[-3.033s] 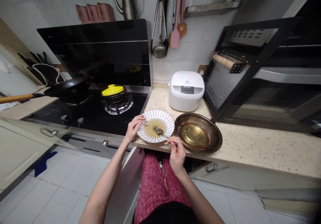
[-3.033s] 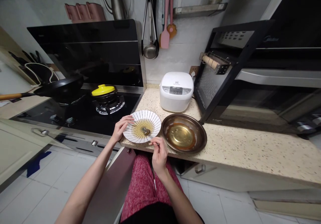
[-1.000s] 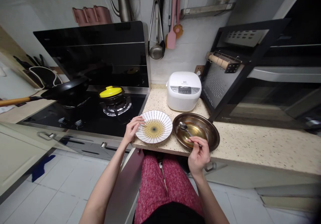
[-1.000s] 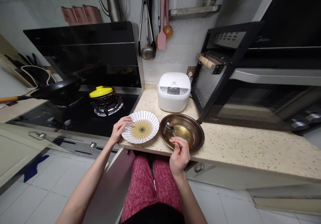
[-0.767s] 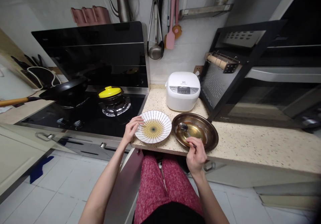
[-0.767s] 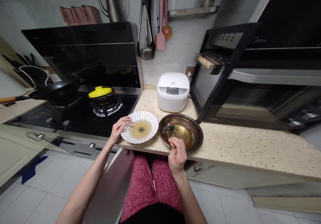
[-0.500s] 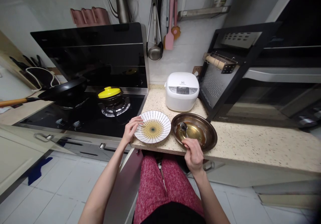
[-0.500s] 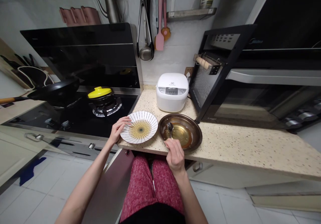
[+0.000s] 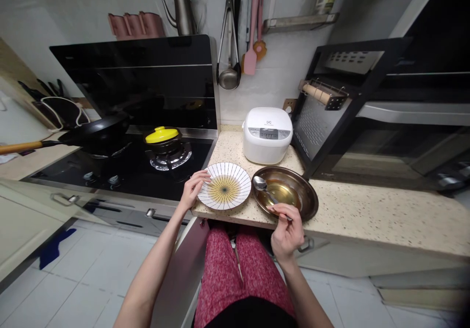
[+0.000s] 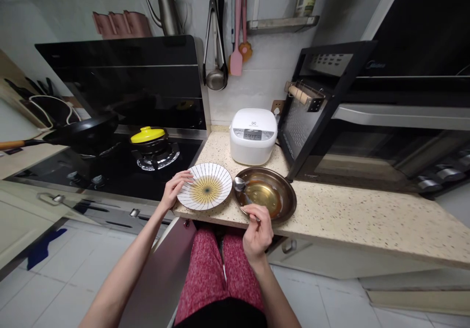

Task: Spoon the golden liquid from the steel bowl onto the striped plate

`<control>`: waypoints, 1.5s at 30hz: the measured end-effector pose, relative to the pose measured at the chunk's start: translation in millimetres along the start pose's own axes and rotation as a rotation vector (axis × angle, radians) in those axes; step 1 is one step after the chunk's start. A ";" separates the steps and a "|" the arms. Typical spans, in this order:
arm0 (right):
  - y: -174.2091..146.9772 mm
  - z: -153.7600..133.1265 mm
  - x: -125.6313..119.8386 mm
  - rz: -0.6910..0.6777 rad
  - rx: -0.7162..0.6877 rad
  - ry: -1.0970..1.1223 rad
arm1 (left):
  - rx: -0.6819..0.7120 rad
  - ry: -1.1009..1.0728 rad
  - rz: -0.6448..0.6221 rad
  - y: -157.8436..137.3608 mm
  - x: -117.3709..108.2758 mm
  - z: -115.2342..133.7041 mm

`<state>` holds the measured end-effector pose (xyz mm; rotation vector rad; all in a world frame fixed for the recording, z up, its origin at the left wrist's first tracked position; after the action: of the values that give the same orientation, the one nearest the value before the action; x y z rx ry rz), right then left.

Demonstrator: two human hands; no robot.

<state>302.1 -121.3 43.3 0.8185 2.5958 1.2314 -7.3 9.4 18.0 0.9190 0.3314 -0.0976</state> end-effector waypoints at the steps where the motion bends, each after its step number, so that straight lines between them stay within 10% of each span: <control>1: -1.9 -1.2 3.6 -0.001 0.038 0.030 | -0.001 -0.001 -0.002 -0.1 0.0 -0.2; 15: -28.9 -3.8 55.4 -0.222 0.276 0.123 | 0.007 0.000 -0.010 0.9 0.4 1.5; 45: -37.8 7.1 64.3 -0.243 0.372 0.123 | -0.029 0.016 -0.015 1.9 -0.4 4.7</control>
<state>235.2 -101.5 16.0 0.4674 2.9655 0.7683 -6.1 6.7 22.2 0.8886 0.3538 -0.0994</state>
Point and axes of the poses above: each hand's wrist, its own y-axis towards the middle knuckle, its own x-axis out of the palm, z = x × y, the point moved 3 cm from there along y, towards the middle knuckle, and after that the axes turned 8 degrees about x, right-handed, at the moved point
